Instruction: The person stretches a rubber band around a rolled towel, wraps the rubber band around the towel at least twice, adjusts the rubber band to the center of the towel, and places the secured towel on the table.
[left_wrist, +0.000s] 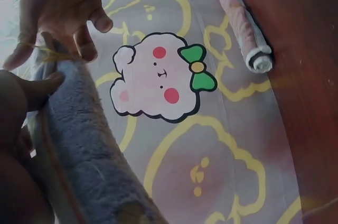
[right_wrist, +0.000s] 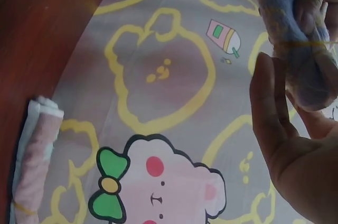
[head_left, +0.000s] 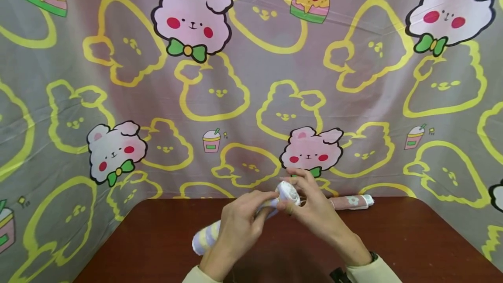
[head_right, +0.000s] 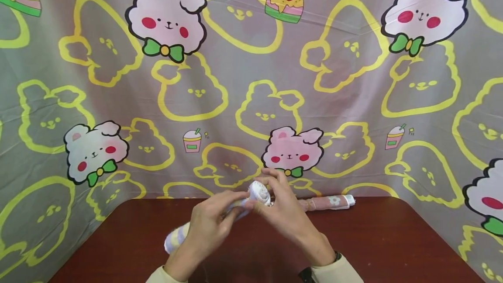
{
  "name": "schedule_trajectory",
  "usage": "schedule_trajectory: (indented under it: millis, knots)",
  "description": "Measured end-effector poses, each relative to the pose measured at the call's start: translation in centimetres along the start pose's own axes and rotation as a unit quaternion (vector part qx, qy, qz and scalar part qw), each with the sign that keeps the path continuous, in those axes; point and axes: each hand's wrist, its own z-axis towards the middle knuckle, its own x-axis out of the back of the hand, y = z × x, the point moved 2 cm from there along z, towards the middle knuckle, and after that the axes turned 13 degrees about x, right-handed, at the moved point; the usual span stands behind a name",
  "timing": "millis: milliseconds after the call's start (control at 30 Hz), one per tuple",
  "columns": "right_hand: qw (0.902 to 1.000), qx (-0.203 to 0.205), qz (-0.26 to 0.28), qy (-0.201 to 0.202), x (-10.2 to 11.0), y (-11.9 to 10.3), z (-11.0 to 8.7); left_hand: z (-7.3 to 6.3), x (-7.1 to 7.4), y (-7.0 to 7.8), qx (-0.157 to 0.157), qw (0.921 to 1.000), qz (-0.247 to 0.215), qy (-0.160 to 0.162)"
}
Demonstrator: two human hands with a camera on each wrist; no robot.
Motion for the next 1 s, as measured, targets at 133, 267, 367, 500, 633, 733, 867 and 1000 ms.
schedule_trajectory:
  millis: [133,267,367,500,633,733,867,1000]
  knots:
    - [0.9984,0.021,-0.047,-0.021,0.1,0.1,0.1,0.0,0.0,0.1,-0.028,0.9993,0.016,-0.019]
    - [0.9955,0.035,-0.077,-0.043,0.1,0.2,0.1,-0.1,0.0,0.2,-0.040,0.9980,0.023,-0.044]
    - [0.9948,0.035,-0.080,-0.052,0.1,0.2,0.0,-0.1,0.0,0.2,-0.039,0.9976,0.024,-0.052]
    - [0.9956,0.021,-0.070,-0.059,0.1,0.2,0.0,-0.1,0.1,0.0,-0.029,0.9976,0.022,-0.059]
    - [0.9944,0.007,-0.077,-0.072,0.2,0.0,0.0,-0.1,0.1,-0.2,-0.034,0.9976,0.016,-0.058]
    - [0.9938,-0.001,-0.073,-0.084,0.3,0.0,-0.1,-0.1,0.1,-0.3,-0.044,0.9974,0.017,-0.055]
    - [0.9939,-0.021,-0.022,-0.106,0.5,0.1,-0.2,-0.1,0.2,-0.5,-0.045,0.9971,0.021,-0.058]
    - [0.9906,-0.043,0.038,-0.124,0.8,0.2,-0.2,-0.1,0.3,-0.8,-0.025,0.9970,0.012,-0.072]
